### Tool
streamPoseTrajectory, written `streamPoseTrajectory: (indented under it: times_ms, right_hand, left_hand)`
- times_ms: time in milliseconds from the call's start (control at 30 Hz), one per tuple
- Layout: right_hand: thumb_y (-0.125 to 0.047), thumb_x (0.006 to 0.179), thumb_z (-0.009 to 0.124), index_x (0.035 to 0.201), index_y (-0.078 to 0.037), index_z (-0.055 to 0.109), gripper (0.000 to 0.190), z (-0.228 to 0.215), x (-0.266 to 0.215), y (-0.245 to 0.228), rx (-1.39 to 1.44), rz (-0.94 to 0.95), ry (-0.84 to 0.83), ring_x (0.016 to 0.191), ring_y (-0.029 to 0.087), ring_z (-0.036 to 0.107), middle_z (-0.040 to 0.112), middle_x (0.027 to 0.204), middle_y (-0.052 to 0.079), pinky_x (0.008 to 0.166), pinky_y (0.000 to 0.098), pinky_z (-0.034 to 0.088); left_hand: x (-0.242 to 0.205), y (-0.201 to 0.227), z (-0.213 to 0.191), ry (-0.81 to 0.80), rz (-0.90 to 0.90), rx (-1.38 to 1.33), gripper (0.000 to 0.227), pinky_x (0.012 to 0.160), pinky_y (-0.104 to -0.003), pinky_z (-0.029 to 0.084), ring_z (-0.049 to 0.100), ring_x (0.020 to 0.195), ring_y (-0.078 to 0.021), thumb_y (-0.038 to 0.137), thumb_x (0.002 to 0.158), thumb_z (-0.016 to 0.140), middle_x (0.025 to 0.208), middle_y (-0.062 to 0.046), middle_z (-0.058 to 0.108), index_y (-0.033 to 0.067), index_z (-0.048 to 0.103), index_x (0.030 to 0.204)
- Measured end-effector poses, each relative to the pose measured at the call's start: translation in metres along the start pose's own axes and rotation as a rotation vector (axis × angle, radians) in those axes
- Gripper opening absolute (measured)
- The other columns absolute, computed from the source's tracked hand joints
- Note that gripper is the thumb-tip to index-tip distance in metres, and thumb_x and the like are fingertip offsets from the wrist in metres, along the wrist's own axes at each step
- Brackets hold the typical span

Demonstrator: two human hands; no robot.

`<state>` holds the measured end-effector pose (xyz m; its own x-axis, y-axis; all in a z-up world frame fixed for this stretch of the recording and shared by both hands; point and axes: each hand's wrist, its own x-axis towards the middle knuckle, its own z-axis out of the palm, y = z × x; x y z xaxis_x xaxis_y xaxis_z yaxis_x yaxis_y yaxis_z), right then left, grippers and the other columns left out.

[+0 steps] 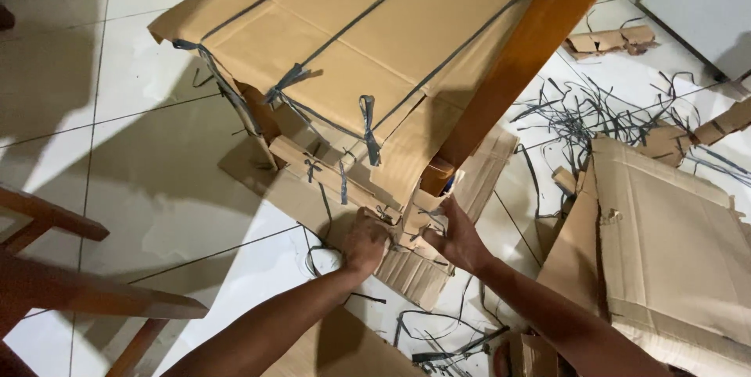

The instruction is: Unwrapping a wooden chair by removing cardboard packaging and plastic ties

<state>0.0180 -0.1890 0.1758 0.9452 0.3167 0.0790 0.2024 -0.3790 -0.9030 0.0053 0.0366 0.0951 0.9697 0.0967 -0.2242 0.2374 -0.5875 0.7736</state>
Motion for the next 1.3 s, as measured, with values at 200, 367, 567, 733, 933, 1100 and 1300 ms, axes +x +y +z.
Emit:
streamPoseTrajectory:
  times_ms: [200,367,567,733,933,1100,1300]
  right_hand:
    - [-0.016,0.084,0.08,0.131,0.003,0.05,0.059,-0.015,0.006,-0.083,0.022,-0.011,-0.087,0.117,0.051,0.065,0.068,0.121,0.029,0.098,0.0629,0.053]
    - [-0.015,0.085,0.081,0.129,0.002,0.05,0.056,-0.016,0.008,-0.079,0.014,-0.092,-0.07,0.115,0.049,0.067,0.07,0.118,0.028,0.094,0.0625,0.055]
    - [-0.011,0.086,0.08,0.133,0.0,0.051,0.056,-0.015,0.008,-0.051,0.076,-0.157,-0.068,0.119,0.044,0.067,0.072,0.12,0.024,0.095,0.0589,0.055]
    - [-0.015,0.088,0.078,0.137,-0.001,0.049,0.058,-0.015,0.009,-0.049,0.036,-0.226,-0.064,0.119,0.045,0.065,0.07,0.124,0.024,0.093,0.0577,0.056]
    - [-0.011,0.084,0.083,0.136,0.002,0.049,0.064,-0.023,0.011,-0.056,0.006,-0.253,-0.081,0.114,0.047,0.067,0.071,0.119,0.026,0.088,0.0597,0.058]
    - [-0.018,0.085,0.084,0.143,0.0,0.043,0.073,-0.025,0.011,-0.034,-0.05,-0.096,-0.112,0.117,0.05,0.064,0.068,0.125,0.026,0.091,0.0567,0.06]
    - [-0.016,0.086,0.081,0.141,-0.003,0.049,0.064,-0.036,0.008,-0.044,-0.053,-0.162,-0.097,0.118,0.049,0.064,0.069,0.121,0.024,0.091,0.0561,0.059]
  left_hand:
    - [-0.042,0.068,-0.015,-0.011,-0.036,-0.463,0.071,0.099,-0.043,0.052,0.058,0.122,-0.0409,0.017,0.09,0.051,0.137,-0.033,0.05,-0.007,0.029,0.153]
    - [-0.044,0.07,-0.015,-0.126,-0.002,-0.231,0.085,0.102,-0.054,0.052,0.05,0.131,-0.0505,0.017,0.085,0.065,0.142,-0.034,0.038,-0.0006,0.021,0.156]
    - [-0.035,0.074,0.0,-0.167,-0.038,-0.17,0.081,0.099,-0.044,0.059,0.054,0.132,-0.0439,0.033,0.084,0.072,0.147,-0.026,0.046,0.0112,0.031,0.151]
    - [-0.02,0.057,0.019,-0.101,-0.008,-0.112,0.06,0.09,-0.049,0.063,0.063,0.122,-0.0443,0.034,0.086,0.065,0.133,-0.026,0.059,0.0124,0.044,0.137]
    - [-0.021,0.052,0.027,0.073,0.13,-0.037,0.071,0.097,-0.05,0.059,0.055,0.129,-0.0486,0.026,0.075,0.08,0.137,-0.027,0.05,0.0085,0.049,0.137]
    - [-0.058,0.112,0.002,0.131,0.228,-0.005,0.088,0.104,-0.058,0.051,0.051,0.129,-0.0555,0.012,0.076,0.08,0.14,-0.038,0.046,-0.0043,0.037,0.151]
    - [-0.057,0.147,-0.009,0.013,0.115,-0.231,0.093,0.102,-0.054,0.055,0.056,0.126,-0.053,0.008,0.077,0.076,0.136,-0.035,0.054,0.004,0.028,0.157]
